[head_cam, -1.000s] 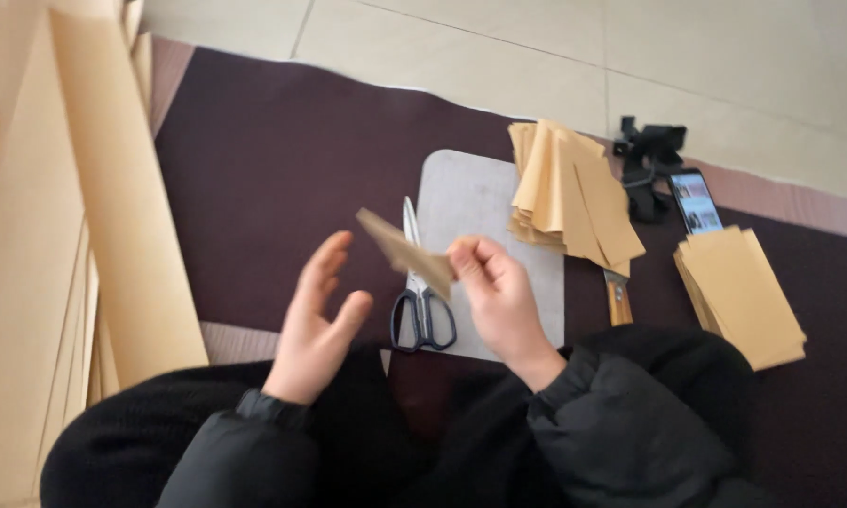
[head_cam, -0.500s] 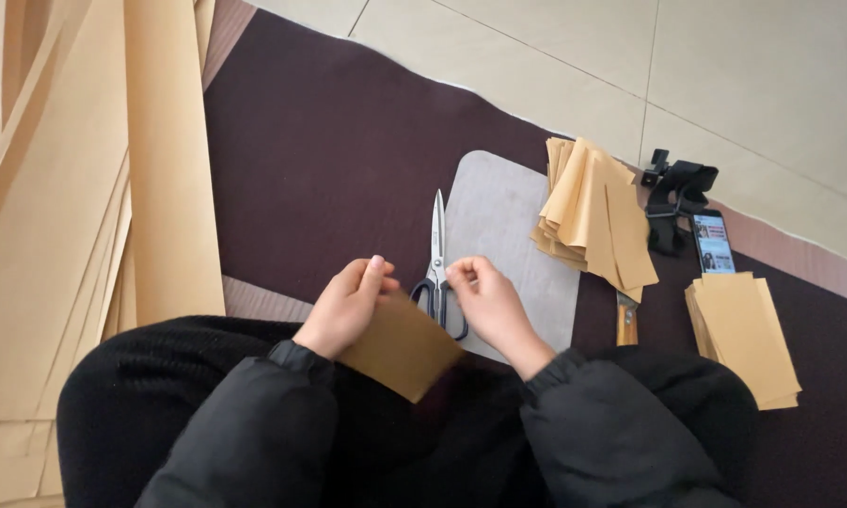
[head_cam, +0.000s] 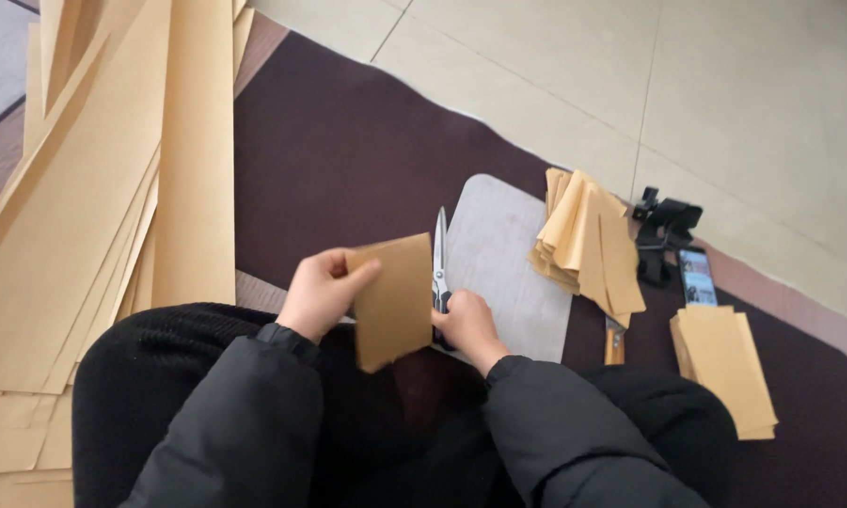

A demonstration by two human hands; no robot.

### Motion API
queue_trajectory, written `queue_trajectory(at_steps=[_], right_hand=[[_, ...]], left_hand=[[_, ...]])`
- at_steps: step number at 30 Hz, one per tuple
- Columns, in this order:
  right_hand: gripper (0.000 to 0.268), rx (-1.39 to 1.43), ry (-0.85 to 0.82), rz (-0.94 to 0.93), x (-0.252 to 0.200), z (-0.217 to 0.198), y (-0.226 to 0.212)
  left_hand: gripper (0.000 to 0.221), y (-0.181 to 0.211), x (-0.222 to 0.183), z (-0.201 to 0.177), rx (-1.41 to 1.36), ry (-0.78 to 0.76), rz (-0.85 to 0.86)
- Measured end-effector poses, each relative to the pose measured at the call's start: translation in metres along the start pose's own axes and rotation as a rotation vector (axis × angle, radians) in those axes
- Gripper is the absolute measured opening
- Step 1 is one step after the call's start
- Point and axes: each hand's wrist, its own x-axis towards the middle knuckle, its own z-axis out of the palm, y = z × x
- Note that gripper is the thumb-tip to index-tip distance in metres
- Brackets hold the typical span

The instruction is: Cutting and folding brown paper strips into small packaging envelopes

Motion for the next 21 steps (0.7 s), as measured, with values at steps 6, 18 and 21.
queue_trajectory(at_steps=[6,18,21], right_hand=[[0.034,0.805,-0.024,0.229,-0.003,-0.044,-0.008],[0.084,1.268,-0.614,-0.313,-0.118,-0.15,-0.012],[0.086,1.419,-0.817,-0.41,-0.114,-0.136,-0.015]], left_hand=[[0.043,0.044,-0.011,-0.022,-0.558,0.146,-0.006],[0.037,0.034,0.074,-0.042,-0.529,0.065,0.105],[0.036,0.032,0.074,-0.038,-0.523,0.085,0.08]])
